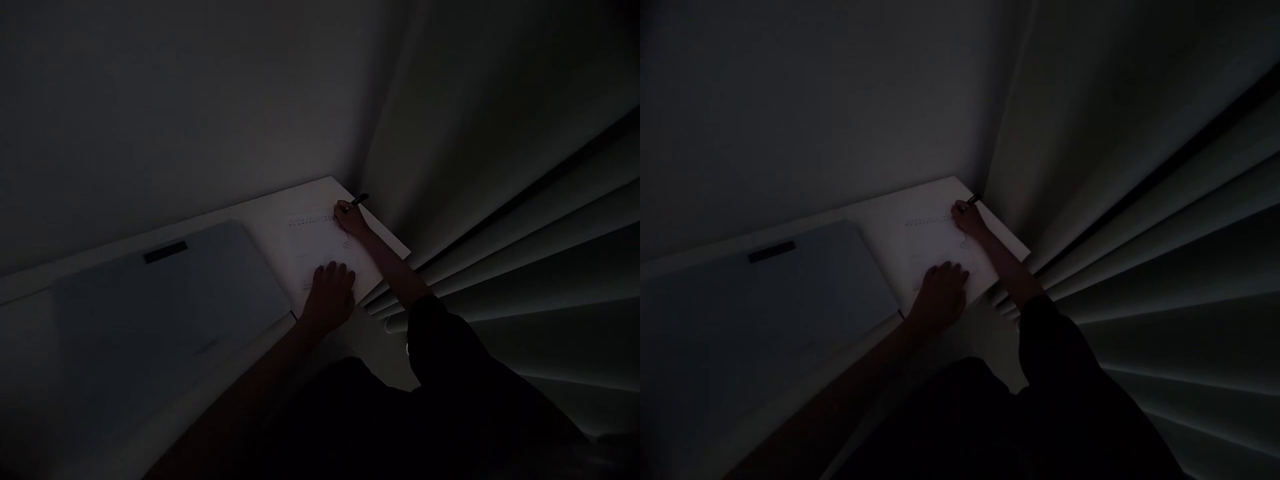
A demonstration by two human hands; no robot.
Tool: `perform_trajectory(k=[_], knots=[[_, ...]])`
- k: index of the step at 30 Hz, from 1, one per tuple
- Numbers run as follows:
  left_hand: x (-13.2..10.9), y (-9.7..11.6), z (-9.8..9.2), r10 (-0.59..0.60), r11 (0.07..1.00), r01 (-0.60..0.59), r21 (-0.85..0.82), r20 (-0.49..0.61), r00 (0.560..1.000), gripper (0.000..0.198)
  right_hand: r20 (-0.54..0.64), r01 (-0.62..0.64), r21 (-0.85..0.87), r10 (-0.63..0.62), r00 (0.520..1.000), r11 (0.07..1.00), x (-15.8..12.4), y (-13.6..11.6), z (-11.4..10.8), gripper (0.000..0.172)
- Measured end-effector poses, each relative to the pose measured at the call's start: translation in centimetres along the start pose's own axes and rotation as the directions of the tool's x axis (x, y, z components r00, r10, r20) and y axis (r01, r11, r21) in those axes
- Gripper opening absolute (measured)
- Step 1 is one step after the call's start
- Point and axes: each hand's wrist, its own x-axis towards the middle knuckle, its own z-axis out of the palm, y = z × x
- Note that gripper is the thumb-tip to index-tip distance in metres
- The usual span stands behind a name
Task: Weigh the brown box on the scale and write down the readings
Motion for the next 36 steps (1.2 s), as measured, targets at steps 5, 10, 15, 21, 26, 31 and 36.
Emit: perform_trajectory(k=[5, 10, 15, 21, 26, 31, 36], knots=[[-0.1, -0.1, 0.2, 0.002, 1.000, -0.002, 0.006, -0.012, 1.000, 0.045, -0.002, 0.004, -0.030, -0.004, 1.000, 1.000, 0.0, 0.0, -0.2, 0.027], [0.1, -0.1, 0.1, 0.011, 1.000, -0.011, -0.003, -0.003, 1.000, 0.045, -0.013, -0.009, -0.034, 0.009, 1.000, 0.999, -0.1, -0.2, 0.0, 0.027], [0.1, 0.0, 0.0, 0.006, 1.000, -0.006, 0.001, -0.003, 1.000, 0.045, -0.025, -0.045, -0.030, 0.044, 0.999, 0.999, -0.2, -0.1, 0.1, 0.027], [0.1, -0.1, 0.3, 0.005, 1.000, -0.005, 0.011, -0.011, 1.000, 0.046, -0.025, -0.050, -0.042, 0.049, 0.998, 0.998, -0.2, -0.2, -0.1, 0.024], [0.1, -0.1, 0.1, 0.009, 1.000, -0.009, 0.011, 0.001, 1.000, 0.045, -0.024, -0.052, -0.043, 0.051, 0.998, 0.998, -0.1, -0.3, -0.2, 0.025], [0.1, 0.0, 0.1, 0.010, 1.000, -0.010, 0.009, -0.015, 1.000, 0.044, -0.041, -0.054, -0.022, 0.053, 0.998, 0.998, -0.4, -0.3, -0.1, 0.028], [0.0, 0.1, -0.1, -0.002, 1.000, 0.002, -0.003, 0.005, 1.000, 0.044, -0.078, 0.133, -0.091, -0.140, 0.987, 0.987, -1.2, -1.1, -0.8, 0.030]])
